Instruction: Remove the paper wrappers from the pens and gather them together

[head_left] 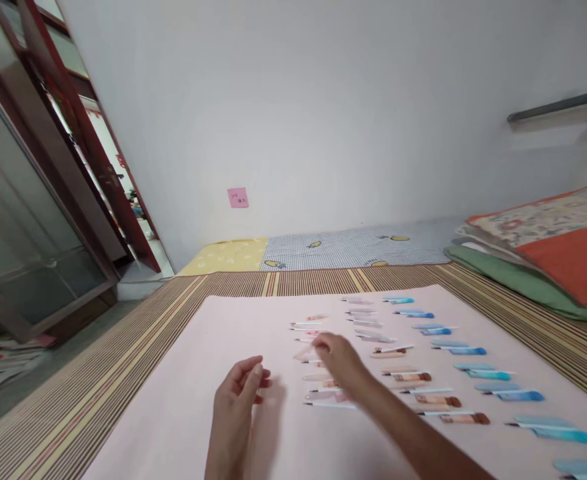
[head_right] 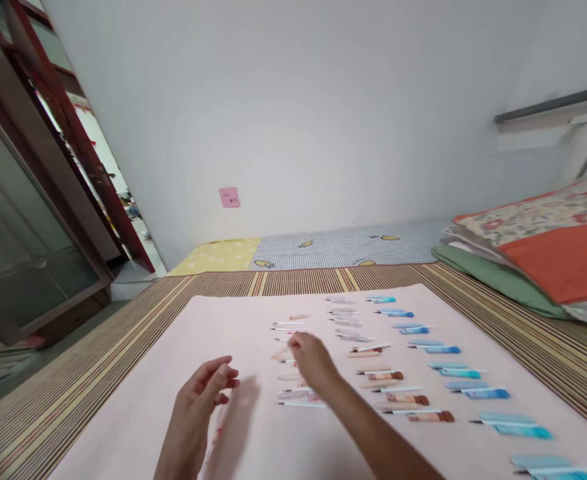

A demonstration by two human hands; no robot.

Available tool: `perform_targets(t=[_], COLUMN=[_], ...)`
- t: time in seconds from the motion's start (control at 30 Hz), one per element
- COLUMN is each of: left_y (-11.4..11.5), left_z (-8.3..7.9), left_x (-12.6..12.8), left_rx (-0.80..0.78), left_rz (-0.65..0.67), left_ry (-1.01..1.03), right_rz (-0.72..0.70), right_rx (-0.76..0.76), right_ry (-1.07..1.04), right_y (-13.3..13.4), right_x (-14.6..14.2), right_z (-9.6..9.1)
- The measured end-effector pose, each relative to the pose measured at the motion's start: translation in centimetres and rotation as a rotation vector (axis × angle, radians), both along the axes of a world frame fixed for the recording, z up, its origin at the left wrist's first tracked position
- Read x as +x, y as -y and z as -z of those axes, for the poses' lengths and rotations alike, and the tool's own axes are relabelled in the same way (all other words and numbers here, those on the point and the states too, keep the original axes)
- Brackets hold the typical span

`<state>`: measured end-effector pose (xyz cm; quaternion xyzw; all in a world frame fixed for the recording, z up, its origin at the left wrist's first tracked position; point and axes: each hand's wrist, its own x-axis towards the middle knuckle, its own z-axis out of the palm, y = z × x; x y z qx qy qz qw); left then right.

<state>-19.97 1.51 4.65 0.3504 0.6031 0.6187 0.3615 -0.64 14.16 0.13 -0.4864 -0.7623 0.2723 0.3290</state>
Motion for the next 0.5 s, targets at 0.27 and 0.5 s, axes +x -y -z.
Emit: perform_targets(t=[0.27, 0.5], left_y=[-1.9, -2.8], left_z=[1.1, 1.0], left_x=[2.0, 1.7], left_rx=[0.042, 0.011], left_rz=[-0.069, -0.194], left_ry=[0.719, 0.885], right_rz=[-0.017, -0.127], right_rx=[0.099, 0.08], right_ry=[0.315, 0.509], right_y=[-11.8, -14.9], right_x=[2.0, -0.9], right_z=[0.0, 2.0])
